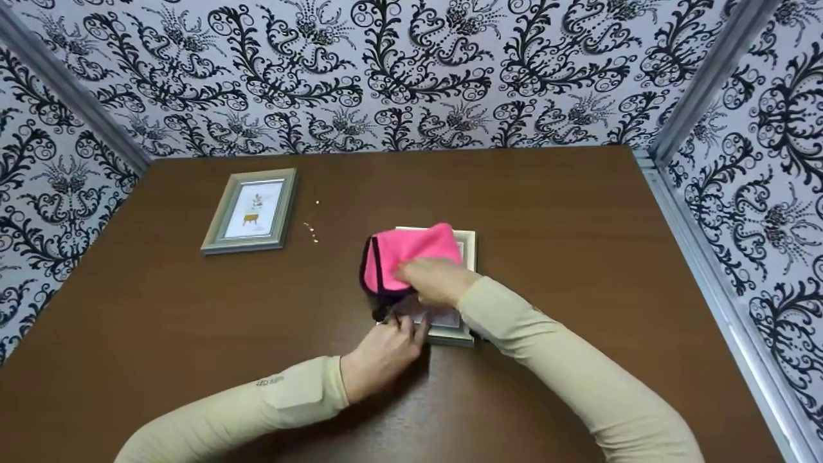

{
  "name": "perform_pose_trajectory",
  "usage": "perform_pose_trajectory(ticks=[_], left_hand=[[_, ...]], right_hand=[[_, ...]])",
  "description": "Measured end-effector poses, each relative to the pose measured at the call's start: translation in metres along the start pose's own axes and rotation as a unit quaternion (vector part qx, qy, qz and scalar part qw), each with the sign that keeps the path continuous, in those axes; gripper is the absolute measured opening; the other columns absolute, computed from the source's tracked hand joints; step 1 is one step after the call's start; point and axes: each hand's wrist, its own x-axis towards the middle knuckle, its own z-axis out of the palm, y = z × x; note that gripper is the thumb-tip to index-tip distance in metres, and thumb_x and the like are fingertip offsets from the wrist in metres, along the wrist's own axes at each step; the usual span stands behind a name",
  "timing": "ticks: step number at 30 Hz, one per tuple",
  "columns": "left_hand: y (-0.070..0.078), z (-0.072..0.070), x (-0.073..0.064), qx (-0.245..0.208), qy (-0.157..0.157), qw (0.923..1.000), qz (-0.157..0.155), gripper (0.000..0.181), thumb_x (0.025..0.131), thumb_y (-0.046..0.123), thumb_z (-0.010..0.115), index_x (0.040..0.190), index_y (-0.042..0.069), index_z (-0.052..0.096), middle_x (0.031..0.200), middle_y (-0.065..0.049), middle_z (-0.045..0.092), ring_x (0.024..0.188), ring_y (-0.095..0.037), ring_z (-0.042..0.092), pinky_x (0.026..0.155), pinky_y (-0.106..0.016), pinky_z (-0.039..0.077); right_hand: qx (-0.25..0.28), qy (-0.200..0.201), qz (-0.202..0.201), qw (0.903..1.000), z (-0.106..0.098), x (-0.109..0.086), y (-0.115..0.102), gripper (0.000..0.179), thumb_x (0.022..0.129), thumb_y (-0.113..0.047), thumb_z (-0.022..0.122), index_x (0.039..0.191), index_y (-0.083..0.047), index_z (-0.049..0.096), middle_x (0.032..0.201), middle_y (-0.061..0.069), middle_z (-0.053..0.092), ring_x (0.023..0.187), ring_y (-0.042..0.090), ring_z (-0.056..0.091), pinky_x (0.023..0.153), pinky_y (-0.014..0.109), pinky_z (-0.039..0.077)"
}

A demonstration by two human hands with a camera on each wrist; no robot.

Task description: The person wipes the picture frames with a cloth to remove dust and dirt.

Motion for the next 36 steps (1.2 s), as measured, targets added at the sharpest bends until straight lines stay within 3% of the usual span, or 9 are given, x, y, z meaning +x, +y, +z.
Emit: perform_pose_trajectory(ticks=[3,6,11,15,19,21,26,31,36], left_hand=[[-0.001,-0.002,0.002,-0.005,-0.012,0.9999,0.005,0.031,0.095,0.02,0.051,0.12,0.015,0.069,0.092,-0.009,0.069,0.071,-0.016,0.065,0.047,-0.021,0.049],[-0.001,-0.002,0.004,-0.007,-0.03,0.9994,0.012,0.032,0.097,0.019,0.05,0.124,0.015,0.067,0.095,-0.012,0.07,0.078,-0.021,0.068,0.057,-0.025,0.054],[-0.002,-0.001,0.008,-0.016,-0.032,0.9989,0.029,0.032,0.097,0.017,0.053,0.126,0.013,0.065,0.096,-0.014,0.07,0.083,-0.023,0.069,0.065,-0.027,0.056],[-0.006,0.003,0.009,-0.035,-0.006,0.999,0.025,0.03,0.094,0.016,0.057,0.121,0.012,0.068,0.091,-0.011,0.07,0.078,-0.022,0.069,0.062,-0.026,0.056],[-0.008,0.006,0.006,-0.036,0.026,0.9988,0.019,0.027,0.092,0.017,0.058,0.115,0.013,0.071,0.081,-0.006,0.067,0.068,-0.014,0.064,0.051,-0.022,0.052],[-0.009,0.007,0.005,-0.037,0.035,0.9986,0.013,0.026,0.091,0.018,0.058,0.111,0.013,0.072,0.077,-0.002,0.065,0.063,-0.009,0.06,0.046,-0.021,0.048],[-0.011,0.009,0.003,-0.036,0.048,0.9982,0.007,0.02,0.088,0.02,0.06,0.103,0.015,0.072,0.074,0.004,0.061,0.056,-0.003,0.055,0.043,-0.02,0.044],[-0.014,0.01,0.001,-0.014,0.061,0.9979,0.017,0.016,0.086,0.023,0.062,0.099,0.02,0.071,0.074,0.008,0.062,0.055,-0.002,0.054,0.043,-0.019,0.043],[-0.016,0.015,-0.003,0.002,0.1,0.9946,0.029,0.01,0.086,0.024,0.061,0.092,0.023,0.07,0.071,0.01,0.06,0.061,-0.002,0.056,0.044,-0.019,0.046]], right_hand=[[-0.111,0.022,0.005,0.9936,0.002,0.006,0.002,0.054,0.078,0.013,0.061,0.131,0.005,0.055,0.136,0.023,0.051,0.127,0.035,0.047,0.103,0.047,0.038],[-0.171,0.026,0.047,0.9838,0.001,0.018,0.009,0.058,0.078,0.011,0.063,0.135,0.006,0.049,0.14,0.023,0.045,0.13,0.037,0.042,0.105,0.047,0.035],[-0.22,0.025,0.112,0.9687,-0.002,0.036,0.026,0.052,0.089,0.007,0.056,0.139,0.005,0.044,0.143,0.022,0.042,0.132,0.038,0.039,0.107,0.047,0.033],[-0.197,0.017,0.107,0.9744,-0.006,0.036,0.026,0.057,0.085,0.007,0.062,0.139,0.005,0.045,0.142,0.023,0.043,0.13,0.039,0.042,0.105,0.047,0.036],[-0.114,-0.014,0.068,0.991,-0.01,0.024,0.017,0.066,0.076,0.015,0.062,0.139,0.002,0.046,0.141,0.021,0.045,0.128,0.038,0.044,0.104,0.047,0.036],[-0.058,-0.023,0.044,0.9971,-0.011,0.017,0.013,0.058,0.081,0.012,0.061,0.137,-0.001,0.051,0.133,0.019,0.054,0.122,0.035,0.052,0.103,0.046,0.039],[0.015,-0.046,-0.046,0.9978,-0.015,0.004,0.009,0.048,0.083,0.013,0.058,0.129,-0.002,0.06,0.126,0.017,0.061,0.12,0.032,0.055,0.102,0.045,0.04],[0.0,-0.065,-0.081,0.9946,-0.016,-0.001,0.005,0.056,0.076,0.013,0.062,0.129,-0.006,0.061,0.134,0.01,0.057,0.128,0.029,0.048,0.104,0.049,0.037],[-0.065,-0.038,-0.141,0.9871,-0.011,0.005,0.001,0.054,0.075,0.014,0.061,0.124,-0.008,0.066,0.13,0.006,0.06,0.128,0.025,0.048,0.103,0.046,0.039]])
